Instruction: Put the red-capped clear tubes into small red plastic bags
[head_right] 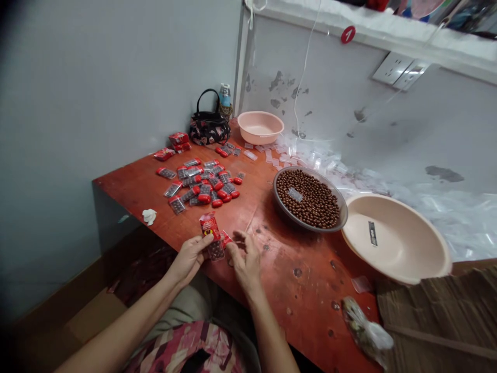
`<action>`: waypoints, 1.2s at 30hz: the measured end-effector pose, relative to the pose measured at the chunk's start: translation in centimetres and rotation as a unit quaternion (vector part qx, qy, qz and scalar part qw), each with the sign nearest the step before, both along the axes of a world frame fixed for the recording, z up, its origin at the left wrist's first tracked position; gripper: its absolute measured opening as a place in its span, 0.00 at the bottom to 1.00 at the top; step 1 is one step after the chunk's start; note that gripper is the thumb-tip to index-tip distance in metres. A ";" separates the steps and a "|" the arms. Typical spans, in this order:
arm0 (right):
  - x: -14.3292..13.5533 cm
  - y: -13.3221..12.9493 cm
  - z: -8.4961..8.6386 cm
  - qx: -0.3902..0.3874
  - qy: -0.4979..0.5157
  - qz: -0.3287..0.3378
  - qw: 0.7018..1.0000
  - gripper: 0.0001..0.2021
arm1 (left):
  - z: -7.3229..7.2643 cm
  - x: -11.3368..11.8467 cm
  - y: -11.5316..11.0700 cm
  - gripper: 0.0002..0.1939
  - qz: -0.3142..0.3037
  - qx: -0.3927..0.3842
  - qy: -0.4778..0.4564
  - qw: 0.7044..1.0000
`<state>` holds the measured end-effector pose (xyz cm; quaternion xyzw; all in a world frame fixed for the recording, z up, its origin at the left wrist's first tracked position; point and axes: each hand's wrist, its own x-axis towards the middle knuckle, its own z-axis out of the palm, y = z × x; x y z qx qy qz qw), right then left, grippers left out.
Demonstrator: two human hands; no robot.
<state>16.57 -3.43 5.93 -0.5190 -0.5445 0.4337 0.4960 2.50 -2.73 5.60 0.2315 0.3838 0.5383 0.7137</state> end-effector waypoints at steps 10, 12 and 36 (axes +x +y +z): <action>-1.9 -1.6 -2.2 -0.131 0.173 0.033 0.976 0.10 | 0.1 0.5 0.1 0.11 -0.003 0.013 -0.037 0.999; -2.0 -1.7 -2.1 -0.114 0.157 0.017 0.981 0.09 | -0.1 0.5 0.1 0.10 0.004 0.006 -0.022 1.000; -3.5 0.6 -1.7 -0.133 0.201 0.141 0.960 0.13 | -0.5 -3.5 -4.0 0.09 0.023 -0.027 -0.056 0.998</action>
